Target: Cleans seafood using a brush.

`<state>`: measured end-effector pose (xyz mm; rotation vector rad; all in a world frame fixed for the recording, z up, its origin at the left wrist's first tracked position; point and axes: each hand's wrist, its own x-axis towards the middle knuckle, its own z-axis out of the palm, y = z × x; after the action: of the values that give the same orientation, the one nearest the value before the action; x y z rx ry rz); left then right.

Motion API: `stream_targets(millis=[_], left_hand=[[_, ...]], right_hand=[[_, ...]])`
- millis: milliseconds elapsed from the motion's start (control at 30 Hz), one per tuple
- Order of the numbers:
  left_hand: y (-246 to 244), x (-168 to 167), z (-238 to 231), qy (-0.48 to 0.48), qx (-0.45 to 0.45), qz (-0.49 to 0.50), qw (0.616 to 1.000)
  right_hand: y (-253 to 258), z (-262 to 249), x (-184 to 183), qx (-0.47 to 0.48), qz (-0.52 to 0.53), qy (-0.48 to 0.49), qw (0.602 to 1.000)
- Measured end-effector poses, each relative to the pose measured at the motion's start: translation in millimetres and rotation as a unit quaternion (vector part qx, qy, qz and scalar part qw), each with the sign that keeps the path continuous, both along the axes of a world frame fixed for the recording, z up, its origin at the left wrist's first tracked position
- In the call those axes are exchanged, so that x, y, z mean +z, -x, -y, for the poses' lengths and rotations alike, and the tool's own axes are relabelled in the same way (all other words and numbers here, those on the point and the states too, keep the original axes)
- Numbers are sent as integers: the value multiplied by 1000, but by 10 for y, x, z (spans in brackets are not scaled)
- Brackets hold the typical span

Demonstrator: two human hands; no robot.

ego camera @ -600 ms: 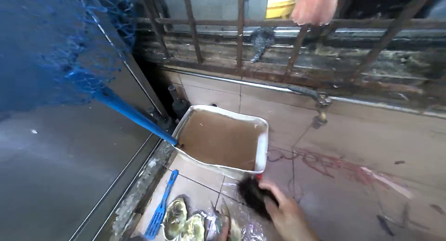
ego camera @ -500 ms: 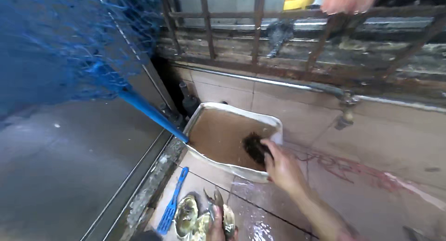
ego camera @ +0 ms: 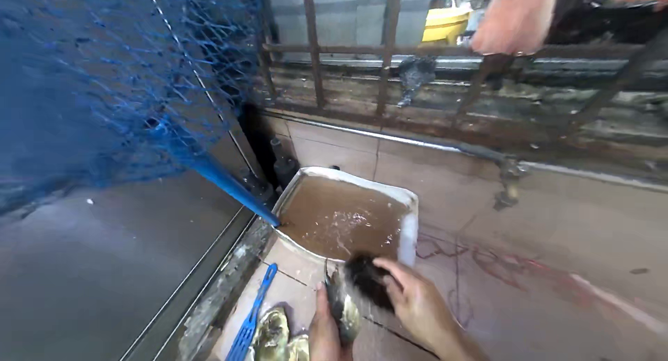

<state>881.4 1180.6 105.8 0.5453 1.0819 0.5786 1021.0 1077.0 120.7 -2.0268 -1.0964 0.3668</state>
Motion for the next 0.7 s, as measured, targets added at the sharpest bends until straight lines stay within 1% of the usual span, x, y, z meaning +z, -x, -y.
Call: stream_targets(millis=[33, 67, 100, 133, 167, 233, 267, 333, 367, 400, 433, 467, 500, 533, 567, 600, 633, 667, 700], left_hand=[[-18, -9, 79, 8, 2, -18, 1000], [-20, -14, 144, 9, -3, -21, 1000], [-9, -9, 204, 8, -18, -6, 1000], [-5, -3, 275, 4, -36, 12, 999], [-19, 9, 367, 6, -42, 10, 999], [-35, 39, 551, 15, -36, -25, 999], [-36, 56, 595, 12, -31, -30, 999], [-7, 76, 635, 11, -47, -1, 999], [-8, 81, 665, 9, -57, 7, 998], [-13, 109, 713, 11, -63, -7, 998], [-19, 143, 763, 16, -60, -36, 997], [-24, 162, 779, 17, -57, -57, 997], [-14, 158, 762, 13, -52, -62, 997], [16, 130, 736, 6, -53, -52, 997], [48, 90, 710, -5, -58, -32, 998], [62, 60, 688, -22, -55, -21, 998], [100, 42, 677, -44, -51, -22, 998], [137, 23, 646, -80, -46, -31, 995], [162, -13, 567, -129, -43, -38, 990]], right_hand=[[-16, 83, -4, -34, 26, -20, 999], [11, 193, 39, -28, 26, -37, 999], [73, 316, 99, 7, 9, -39, 999], [120, 428, 114, 33, 2, -23, 999], [108, 530, 57, 31, 13, 1, 999], [-5, 702, -54, -41, 45, 14, 998], [-18, 769, -17, -52, 42, 3, 998], [130, 922, 130, 14, 0, -22, 1000], [190, 969, 119, 34, 6, -24, 999], [186, 1012, 62, 23, 24, -14, 999], [138, 1039, -12, -13, 53, -19, 998], [88, 1045, -15, -37, 64, -28, 997], [91, 1049, 60, -28, 51, -32, 998], [158, 1060, 165, 6, 26, -27, 999], [228, 1029, 215, 40, 30, -17, 999], [226, 942, 204, 52, 59, 12, 997], [152, 810, 173, 33, 87, 50, 994], [14, 618, 181, -9, 104, 81, 991], [-148, 365, 316, -51, 77, 121, 988]])
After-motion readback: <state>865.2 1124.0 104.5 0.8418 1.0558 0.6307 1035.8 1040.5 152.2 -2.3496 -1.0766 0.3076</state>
